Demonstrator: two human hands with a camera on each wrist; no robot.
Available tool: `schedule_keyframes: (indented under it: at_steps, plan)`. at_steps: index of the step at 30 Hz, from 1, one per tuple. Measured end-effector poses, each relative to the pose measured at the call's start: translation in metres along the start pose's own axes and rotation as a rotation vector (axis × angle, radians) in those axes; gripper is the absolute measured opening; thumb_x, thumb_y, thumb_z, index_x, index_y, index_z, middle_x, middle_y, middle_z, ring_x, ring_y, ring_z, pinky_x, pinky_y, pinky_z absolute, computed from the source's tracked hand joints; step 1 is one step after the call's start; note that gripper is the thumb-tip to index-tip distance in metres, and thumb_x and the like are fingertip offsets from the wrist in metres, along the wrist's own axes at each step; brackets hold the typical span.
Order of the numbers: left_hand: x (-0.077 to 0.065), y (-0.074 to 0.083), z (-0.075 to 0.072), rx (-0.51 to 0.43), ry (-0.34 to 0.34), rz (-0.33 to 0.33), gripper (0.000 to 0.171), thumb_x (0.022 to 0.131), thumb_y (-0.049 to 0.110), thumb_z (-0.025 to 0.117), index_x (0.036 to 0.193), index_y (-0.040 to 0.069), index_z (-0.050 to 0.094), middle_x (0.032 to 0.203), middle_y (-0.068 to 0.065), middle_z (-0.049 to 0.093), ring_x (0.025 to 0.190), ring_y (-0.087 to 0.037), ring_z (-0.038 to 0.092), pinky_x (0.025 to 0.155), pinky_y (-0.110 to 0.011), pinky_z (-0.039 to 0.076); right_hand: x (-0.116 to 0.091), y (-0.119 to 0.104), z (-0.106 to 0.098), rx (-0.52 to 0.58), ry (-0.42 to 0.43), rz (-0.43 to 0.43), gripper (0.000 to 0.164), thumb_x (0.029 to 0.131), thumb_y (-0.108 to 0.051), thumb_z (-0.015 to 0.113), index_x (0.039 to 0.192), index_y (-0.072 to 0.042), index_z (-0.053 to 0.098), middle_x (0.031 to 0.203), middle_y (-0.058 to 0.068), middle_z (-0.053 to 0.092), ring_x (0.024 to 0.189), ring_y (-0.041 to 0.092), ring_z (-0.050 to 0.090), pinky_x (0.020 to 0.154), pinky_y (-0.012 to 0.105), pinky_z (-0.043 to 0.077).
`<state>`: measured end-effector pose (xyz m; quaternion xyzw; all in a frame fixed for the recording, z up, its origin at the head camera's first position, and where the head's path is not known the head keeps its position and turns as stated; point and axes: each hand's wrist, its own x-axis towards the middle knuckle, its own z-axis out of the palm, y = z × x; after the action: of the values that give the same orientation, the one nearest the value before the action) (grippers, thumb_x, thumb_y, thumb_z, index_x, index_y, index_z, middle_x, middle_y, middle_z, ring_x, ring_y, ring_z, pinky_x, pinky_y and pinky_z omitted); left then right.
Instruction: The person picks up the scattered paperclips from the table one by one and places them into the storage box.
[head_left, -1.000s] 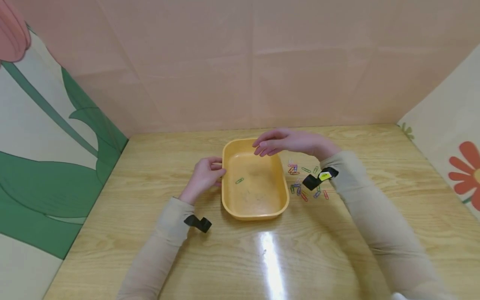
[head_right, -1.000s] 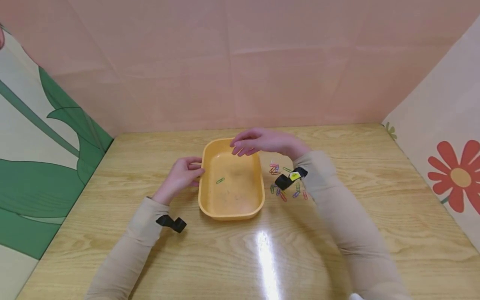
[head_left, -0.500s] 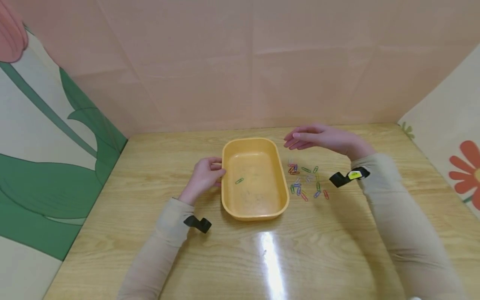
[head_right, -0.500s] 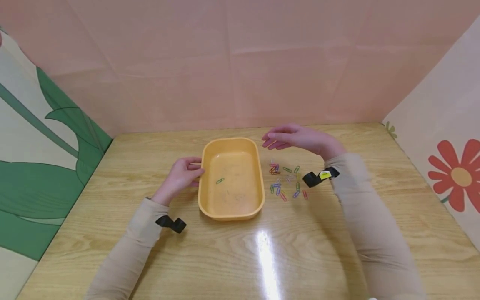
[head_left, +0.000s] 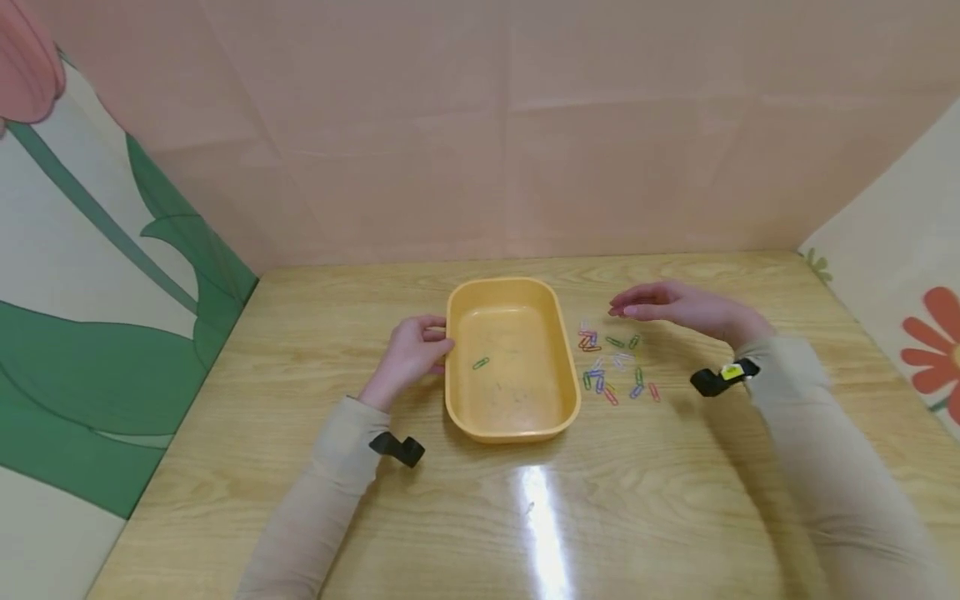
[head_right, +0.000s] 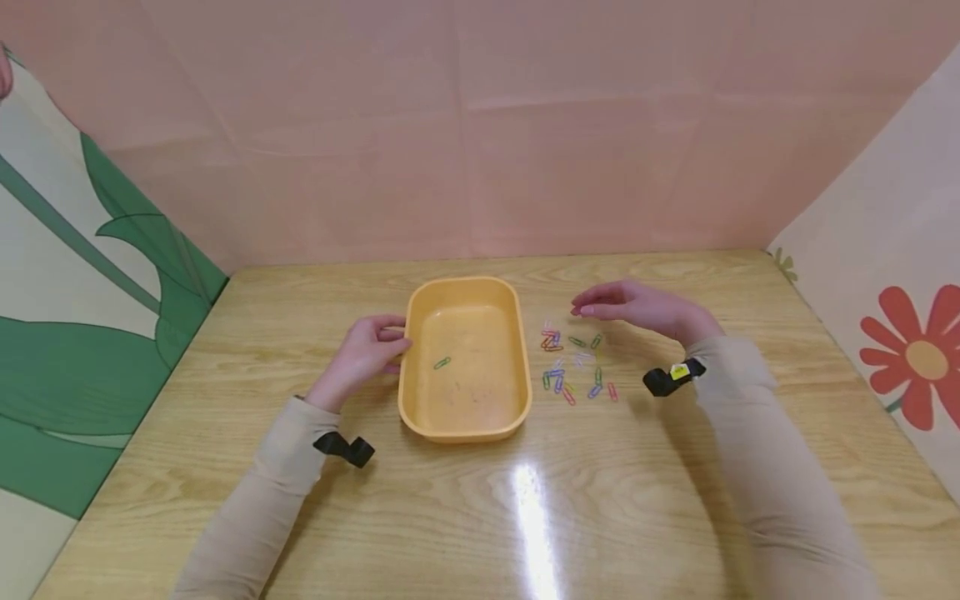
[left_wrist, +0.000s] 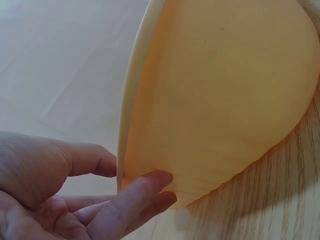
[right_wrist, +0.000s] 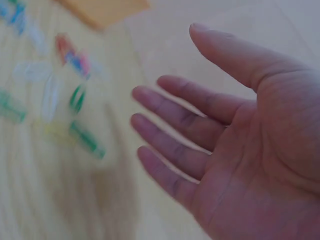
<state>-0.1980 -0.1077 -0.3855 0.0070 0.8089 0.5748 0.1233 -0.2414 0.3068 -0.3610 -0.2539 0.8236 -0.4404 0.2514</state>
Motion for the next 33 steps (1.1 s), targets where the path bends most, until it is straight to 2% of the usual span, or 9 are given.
schedule_keyframes:
  at_steps: [3,7,11,15,18,20,26,33]
  plan:
    - [0.001,0.000,0.001,-0.002,-0.008,0.005,0.041,0.092,0.003,0.059,0.132,-0.004,0.050,0.119,-0.023,0.061,0.096,-0.032,0.065,0.068,-0.036,0.060,0.007,0.024,-0.004,-0.057,0.024,0.092,0.046,0.098,-0.031,0.054,0.137,-0.006,0.049,0.134,0.010,0.055,0.127,0.025,0.046,0.103,0.033,0.041]
    - [0.001,0.001,0.001,0.002,-0.009,0.006,0.040,0.092,0.003,0.059,0.131,-0.004,0.051,0.120,-0.024,0.060,0.096,-0.032,0.066,0.067,-0.036,0.061,0.006,0.051,-0.004,-0.040,0.042,0.078,0.047,0.096,-0.025,0.060,0.136,-0.005,0.048,0.135,0.011,0.054,0.128,0.029,0.045,0.094,0.019,0.044]
    - [0.002,0.001,0.001,0.003,-0.007,0.009,0.040,0.092,0.003,0.059,0.131,-0.004,0.051,0.120,-0.024,0.060,0.095,-0.032,0.066,0.068,-0.037,0.061,0.007,0.065,0.003,-0.046,0.118,0.058,0.047,0.092,-0.025,0.065,0.134,-0.007,0.052,0.134,0.009,0.055,0.129,0.029,0.043,0.095,0.018,0.041]
    - [0.002,0.001,0.000,0.001,-0.010,0.012,0.040,0.093,0.003,0.059,0.131,-0.004,0.051,0.120,-0.024,0.060,0.096,-0.033,0.066,0.068,-0.037,0.061,0.010,0.069,0.014,-0.080,0.238,0.081,0.047,0.089,-0.028,0.069,0.131,-0.012,0.056,0.132,0.005,0.056,0.127,0.026,0.044,0.102,0.036,0.038]
    - [0.001,0.002,0.000,0.002,-0.010,0.016,0.040,0.093,0.002,0.058,0.131,-0.005,0.050,0.120,-0.024,0.060,0.096,-0.033,0.065,0.067,-0.036,0.061,0.012,0.069,0.023,-0.091,0.311,0.069,0.047,0.086,-0.028,0.072,0.128,-0.011,0.059,0.130,0.007,0.056,0.124,0.026,0.045,0.106,0.048,0.032]
    - [0.001,0.002,0.000,0.003,-0.009,0.019,0.040,0.093,0.002,0.058,0.131,-0.005,0.050,0.120,-0.025,0.060,0.097,-0.034,0.065,0.066,-0.034,0.061,0.013,0.068,0.028,-0.091,0.351,0.051,0.046,0.084,-0.026,0.074,0.124,-0.009,0.061,0.128,0.009,0.057,0.123,0.026,0.045,0.110,0.049,0.028]
    - [0.002,0.000,0.001,0.007,0.001,0.024,0.040,0.092,0.001,0.058,0.131,-0.005,0.050,0.120,-0.025,0.060,0.096,-0.033,0.066,0.065,-0.034,0.061,0.018,0.066,0.040,-0.097,0.411,-0.016,0.043,0.081,-0.019,0.078,0.119,-0.005,0.064,0.124,0.013,0.059,0.122,0.028,0.045,0.111,0.049,0.024]
    - [0.001,-0.001,0.001,-0.001,-0.004,0.017,0.040,0.092,0.001,0.057,0.130,-0.006,0.050,0.119,-0.026,0.060,0.095,-0.034,0.066,0.065,-0.034,0.061,0.023,0.072,0.043,-0.230,0.428,-0.114,0.040,0.080,-0.018,0.079,0.114,-0.004,0.065,0.117,0.013,0.063,0.117,0.031,0.048,0.109,0.053,0.024]
